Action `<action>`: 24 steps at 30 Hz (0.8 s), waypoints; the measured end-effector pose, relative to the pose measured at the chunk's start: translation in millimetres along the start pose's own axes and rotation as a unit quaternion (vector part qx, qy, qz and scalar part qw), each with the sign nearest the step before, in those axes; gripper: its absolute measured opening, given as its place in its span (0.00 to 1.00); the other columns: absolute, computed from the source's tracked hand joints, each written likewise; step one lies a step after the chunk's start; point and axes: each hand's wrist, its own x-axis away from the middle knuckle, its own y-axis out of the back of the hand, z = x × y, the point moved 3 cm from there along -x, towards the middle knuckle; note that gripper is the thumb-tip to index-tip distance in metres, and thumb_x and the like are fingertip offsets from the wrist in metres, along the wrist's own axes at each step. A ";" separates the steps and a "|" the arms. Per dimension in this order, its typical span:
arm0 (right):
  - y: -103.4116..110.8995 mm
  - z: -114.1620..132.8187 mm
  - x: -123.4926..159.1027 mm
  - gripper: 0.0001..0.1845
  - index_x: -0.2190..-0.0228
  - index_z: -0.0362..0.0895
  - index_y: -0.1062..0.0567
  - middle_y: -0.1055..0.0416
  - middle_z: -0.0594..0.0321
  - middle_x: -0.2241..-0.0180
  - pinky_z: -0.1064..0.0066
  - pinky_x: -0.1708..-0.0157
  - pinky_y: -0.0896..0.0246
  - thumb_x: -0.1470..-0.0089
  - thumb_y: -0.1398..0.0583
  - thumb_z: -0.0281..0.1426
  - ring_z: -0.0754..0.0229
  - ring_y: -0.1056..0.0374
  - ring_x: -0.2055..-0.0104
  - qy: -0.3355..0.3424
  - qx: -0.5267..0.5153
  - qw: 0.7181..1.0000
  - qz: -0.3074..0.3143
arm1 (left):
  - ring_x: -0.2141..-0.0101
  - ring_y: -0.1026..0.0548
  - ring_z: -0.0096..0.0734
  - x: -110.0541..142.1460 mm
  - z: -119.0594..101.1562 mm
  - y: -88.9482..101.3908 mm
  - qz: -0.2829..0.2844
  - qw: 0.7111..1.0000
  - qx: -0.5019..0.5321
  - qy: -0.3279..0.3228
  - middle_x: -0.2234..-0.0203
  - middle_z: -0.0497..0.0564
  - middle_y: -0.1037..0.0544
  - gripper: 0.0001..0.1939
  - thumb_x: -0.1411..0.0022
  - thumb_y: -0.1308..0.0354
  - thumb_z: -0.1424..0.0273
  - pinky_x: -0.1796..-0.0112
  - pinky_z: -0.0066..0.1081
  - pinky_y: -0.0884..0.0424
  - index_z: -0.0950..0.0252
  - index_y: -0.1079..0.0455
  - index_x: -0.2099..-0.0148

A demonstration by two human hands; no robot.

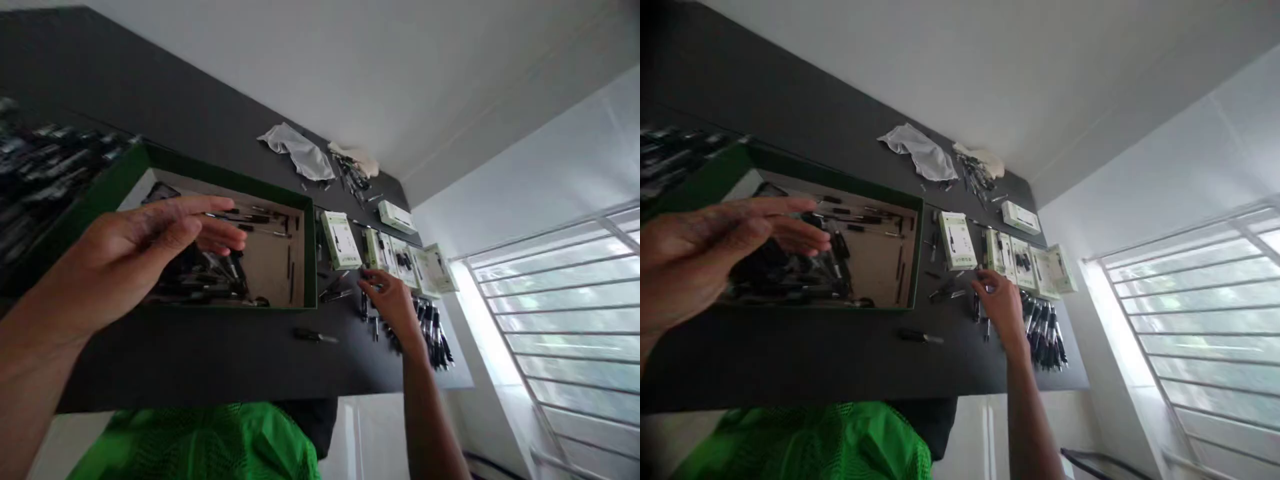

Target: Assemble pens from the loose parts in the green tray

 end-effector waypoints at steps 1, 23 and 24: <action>-0.8 5.0 -2.5 0.23 0.53 0.46 0.18 0.15 0.58 0.63 0.60 0.59 0.33 0.44 0.35 0.47 0.48 0.21 0.63 0.002 0.002 1.000 -0.014 | 0.57 0.14 0.34 0.6 -0.6 0.3 -0.001 1.000 0.003 -0.003 0.59 0.46 0.12 0.16 0.25 0.41 0.59 0.53 0.30 0.19 0.55 0.21 0.41; 3.8 43.3 -4.8 0.20 0.47 0.48 0.20 0.15 0.54 0.57 0.65 0.67 0.46 0.30 0.44 0.43 0.48 0.22 0.59 -0.032 0.149 0.980 -0.124 | 0.63 0.15 0.31 -1.7 -13.6 2.0 0.027 0.999 0.011 -0.013 0.63 0.48 0.12 0.18 0.26 0.42 0.54 0.57 0.30 0.20 0.54 0.21 0.41; 7.2 43.3 -1.6 0.19 0.48 0.47 0.20 0.16 0.55 0.58 0.65 0.67 0.45 0.30 0.44 0.43 0.49 0.22 0.62 -0.026 0.137 0.981 -0.134 | 0.64 0.15 0.31 -1.8 -12.7 2.4 0.027 0.999 0.008 -0.016 0.64 0.48 0.13 0.18 0.26 0.42 0.55 0.57 0.30 0.21 0.54 0.21 0.41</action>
